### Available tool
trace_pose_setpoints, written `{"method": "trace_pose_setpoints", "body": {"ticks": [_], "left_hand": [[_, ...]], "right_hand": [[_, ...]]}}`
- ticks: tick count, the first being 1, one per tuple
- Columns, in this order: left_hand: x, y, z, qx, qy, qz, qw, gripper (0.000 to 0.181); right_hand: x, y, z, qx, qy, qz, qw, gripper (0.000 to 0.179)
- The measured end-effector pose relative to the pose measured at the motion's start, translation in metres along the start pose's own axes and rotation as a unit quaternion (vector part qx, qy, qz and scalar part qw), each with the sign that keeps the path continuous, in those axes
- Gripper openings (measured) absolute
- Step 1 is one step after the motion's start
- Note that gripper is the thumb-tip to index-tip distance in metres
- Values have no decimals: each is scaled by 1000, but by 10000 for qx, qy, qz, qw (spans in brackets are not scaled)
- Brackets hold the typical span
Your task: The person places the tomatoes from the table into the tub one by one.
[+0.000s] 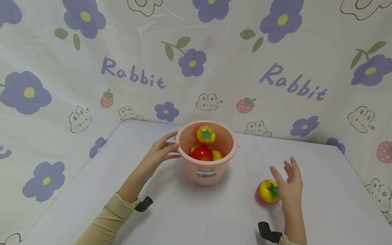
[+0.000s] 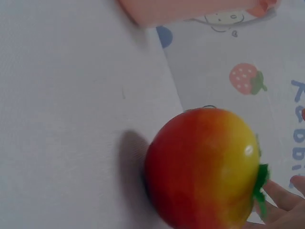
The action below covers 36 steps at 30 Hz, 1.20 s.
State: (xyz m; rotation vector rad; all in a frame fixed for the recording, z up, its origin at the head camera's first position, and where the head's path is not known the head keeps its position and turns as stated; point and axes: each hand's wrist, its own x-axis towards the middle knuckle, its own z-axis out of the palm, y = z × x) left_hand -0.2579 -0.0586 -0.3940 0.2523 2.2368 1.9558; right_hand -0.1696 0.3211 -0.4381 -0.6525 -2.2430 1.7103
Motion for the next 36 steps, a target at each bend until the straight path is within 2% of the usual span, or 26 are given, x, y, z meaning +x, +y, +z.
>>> {"method": "trace_pose_setpoints", "body": {"ticks": [9,14,22,36], "left_hand": [[-1,-1,0,-20,25,-54,10000,54],[0,-3,-1,-35,17,-62,10000,54],[-1,-2,-1,-40,26,21,10000,54],[-1,-1,-1,-51,-44,73,10000,53]], "right_hand": [[7,25,5,-11,-91,387,9992,84],[6,33,10,-32,-194,426,9989,85],[7,35,13,-115,-282,421,9986,88],[8,29,12,-144,-86,393,9991,82]]}}
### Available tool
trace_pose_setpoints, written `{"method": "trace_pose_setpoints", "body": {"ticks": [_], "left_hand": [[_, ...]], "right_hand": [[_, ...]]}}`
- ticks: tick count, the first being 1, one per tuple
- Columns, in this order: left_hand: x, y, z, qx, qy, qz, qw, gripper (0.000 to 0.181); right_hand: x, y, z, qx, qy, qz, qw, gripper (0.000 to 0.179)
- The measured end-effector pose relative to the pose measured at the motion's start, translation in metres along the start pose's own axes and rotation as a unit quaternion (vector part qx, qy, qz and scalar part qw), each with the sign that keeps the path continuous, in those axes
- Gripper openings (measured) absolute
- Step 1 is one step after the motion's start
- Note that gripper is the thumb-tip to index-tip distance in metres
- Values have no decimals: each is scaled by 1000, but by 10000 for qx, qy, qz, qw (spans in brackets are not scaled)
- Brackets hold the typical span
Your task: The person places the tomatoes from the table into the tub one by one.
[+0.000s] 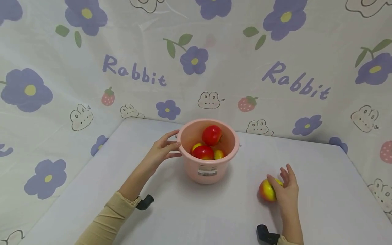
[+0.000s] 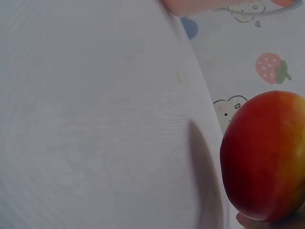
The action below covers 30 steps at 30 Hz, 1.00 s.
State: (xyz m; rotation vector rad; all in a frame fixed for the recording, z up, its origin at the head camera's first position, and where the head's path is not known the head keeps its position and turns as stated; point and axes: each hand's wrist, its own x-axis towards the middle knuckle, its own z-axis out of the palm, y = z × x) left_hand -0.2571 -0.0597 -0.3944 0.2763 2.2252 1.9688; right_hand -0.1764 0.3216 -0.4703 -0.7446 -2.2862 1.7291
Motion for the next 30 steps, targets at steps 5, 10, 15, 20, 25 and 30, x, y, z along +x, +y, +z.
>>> {"method": "trace_pose_setpoints", "body": {"ticks": [5,10,15,20,25,30], "left_hand": [[-1,0,-1,-25,-69,28,10000,53],[0,-1,-2,-78,-129,58,9999,54],[0,-1,-3,-74,-144,69,9998,53],[0,0,-2,-51,-121,69,9999,53],[0,-1,-1,-72,-68,32,9999,53],[-1,0,0,-41,-35,14,10000,53]], "right_hand": [[1,-6,-5,3,2,-57,10000,82],[3,-17,-9,-42,-49,-220,9997,81],[7,-32,-10,-31,-65,-419,9991,80],[10,-50,-11,-2,-77,-697,9975,78],[11,-69,-9,-4,-37,-852,9964,78],[13,-88,-5,17,-60,-1037,9946,78]]}}
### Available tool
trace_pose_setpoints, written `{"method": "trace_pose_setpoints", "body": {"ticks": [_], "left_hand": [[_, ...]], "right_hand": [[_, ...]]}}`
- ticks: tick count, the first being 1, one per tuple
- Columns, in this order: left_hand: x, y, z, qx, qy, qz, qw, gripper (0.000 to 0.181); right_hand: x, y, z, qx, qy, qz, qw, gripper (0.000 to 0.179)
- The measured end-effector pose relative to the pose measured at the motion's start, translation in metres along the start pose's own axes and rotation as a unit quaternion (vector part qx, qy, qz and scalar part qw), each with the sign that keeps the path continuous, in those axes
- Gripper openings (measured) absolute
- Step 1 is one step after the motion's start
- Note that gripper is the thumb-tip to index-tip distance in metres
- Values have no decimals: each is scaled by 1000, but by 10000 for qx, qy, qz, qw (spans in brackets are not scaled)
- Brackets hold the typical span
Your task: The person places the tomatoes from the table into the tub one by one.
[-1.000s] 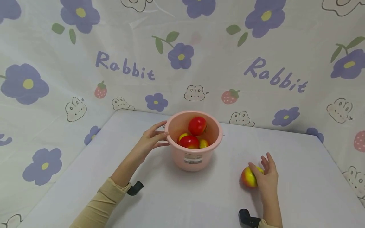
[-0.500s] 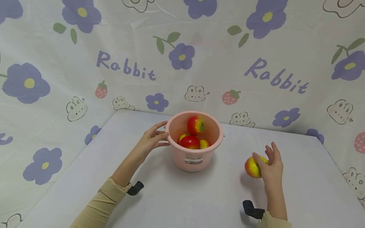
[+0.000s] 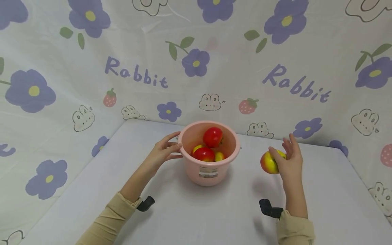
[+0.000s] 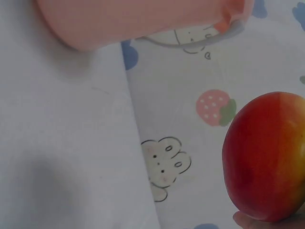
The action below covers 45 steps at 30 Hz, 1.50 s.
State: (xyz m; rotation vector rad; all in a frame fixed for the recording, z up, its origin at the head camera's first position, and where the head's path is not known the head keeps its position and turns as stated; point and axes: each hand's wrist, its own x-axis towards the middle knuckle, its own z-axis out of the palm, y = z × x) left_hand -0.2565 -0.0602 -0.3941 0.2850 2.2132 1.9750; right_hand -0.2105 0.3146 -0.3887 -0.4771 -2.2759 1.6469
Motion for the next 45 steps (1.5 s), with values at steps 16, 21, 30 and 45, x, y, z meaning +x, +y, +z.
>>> {"method": "trace_pose_setpoints", "body": {"ticks": [16,21,30,45], "left_hand": [[1,-1,-1,-8,15,-45,10000,54],[1,0,-1,-26,32,-50,10000,54],[-1,0,-2,-7,-6,-34,10000,55],[0,1,-1,34,13,-8,10000,55]], "right_hand": [[14,-57,24,86,-209,-771,9968,77],[15,-73,34,177,-346,-1012,9941,76],[16,-94,49,104,-502,-1350,9895,77],[13,-131,78,237,-665,-1722,9825,78]]}}
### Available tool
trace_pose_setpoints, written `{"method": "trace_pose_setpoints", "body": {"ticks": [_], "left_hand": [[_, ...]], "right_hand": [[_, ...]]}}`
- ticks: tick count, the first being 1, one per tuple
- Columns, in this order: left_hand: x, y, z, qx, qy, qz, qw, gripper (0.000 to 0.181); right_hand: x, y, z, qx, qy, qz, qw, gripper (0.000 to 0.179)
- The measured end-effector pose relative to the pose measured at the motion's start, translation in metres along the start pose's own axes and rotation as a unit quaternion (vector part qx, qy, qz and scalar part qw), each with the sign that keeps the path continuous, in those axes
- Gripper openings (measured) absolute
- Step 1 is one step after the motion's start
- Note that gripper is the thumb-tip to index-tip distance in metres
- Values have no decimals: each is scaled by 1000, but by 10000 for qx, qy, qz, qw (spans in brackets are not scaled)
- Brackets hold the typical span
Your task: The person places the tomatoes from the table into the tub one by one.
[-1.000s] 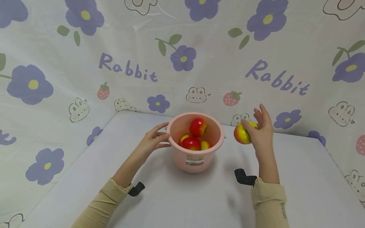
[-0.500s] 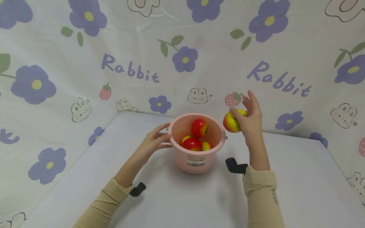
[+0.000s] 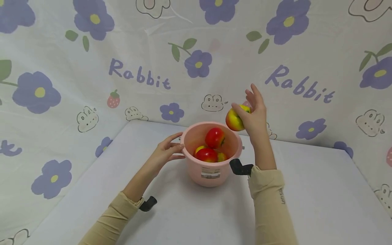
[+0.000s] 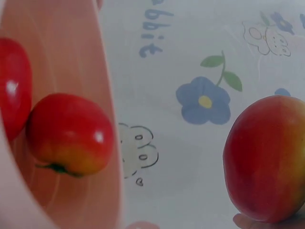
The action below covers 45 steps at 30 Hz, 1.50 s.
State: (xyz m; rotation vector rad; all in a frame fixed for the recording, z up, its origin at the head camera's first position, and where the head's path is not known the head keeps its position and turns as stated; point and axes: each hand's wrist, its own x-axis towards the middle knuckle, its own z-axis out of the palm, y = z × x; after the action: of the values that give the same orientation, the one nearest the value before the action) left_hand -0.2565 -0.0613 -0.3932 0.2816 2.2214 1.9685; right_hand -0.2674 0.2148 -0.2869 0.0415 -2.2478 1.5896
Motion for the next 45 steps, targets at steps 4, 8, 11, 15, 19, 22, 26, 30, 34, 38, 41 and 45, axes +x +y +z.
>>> {"method": "trace_pose_setpoints", "body": {"ticks": [4,8,11,15,19,22,26,30,34,38,41,45], "left_hand": [[0,0,-1,-37,-38,12,10000,55],[1,0,-2,-39,-40,27,10000,55],[1,0,-3,-32,-28,-7,10000,55],[0,-1,-3,-11,-28,-2,10000,55],[0,-1,-3,-29,-17,43,10000,54],[0,-1,-4,-21,-29,63,10000,54],[0,-2,-5,-2,-60,61,10000,54],[0,-2,-5,-9,-47,-3,10000,54],[1,-1,-4,20,-32,-72,10000,55],[1,-1,-3,31,-45,-62,10000,55],[0,0,-3,56,-42,-68,10000,55],[0,3,-4,81,-37,-63,9999,55]], "right_hand": [[5,-10,8,175,-118,-73,9997,79],[12,-18,17,337,-276,-75,9990,78],[15,-23,25,419,-329,-59,9986,78],[17,-30,34,461,-383,-55,9982,77],[16,-36,43,554,-503,-82,9972,77],[14,-41,50,549,-555,-107,9969,77],[13,-43,60,521,-684,-219,9961,76],[12,-42,66,564,-762,-422,9946,75],[11,-37,65,525,-766,-480,9945,71],[8,-32,59,381,-831,-414,9950,68],[5,-27,55,229,-831,-422,9954,68],[0,-20,50,-14,-813,-477,9955,69]]}}
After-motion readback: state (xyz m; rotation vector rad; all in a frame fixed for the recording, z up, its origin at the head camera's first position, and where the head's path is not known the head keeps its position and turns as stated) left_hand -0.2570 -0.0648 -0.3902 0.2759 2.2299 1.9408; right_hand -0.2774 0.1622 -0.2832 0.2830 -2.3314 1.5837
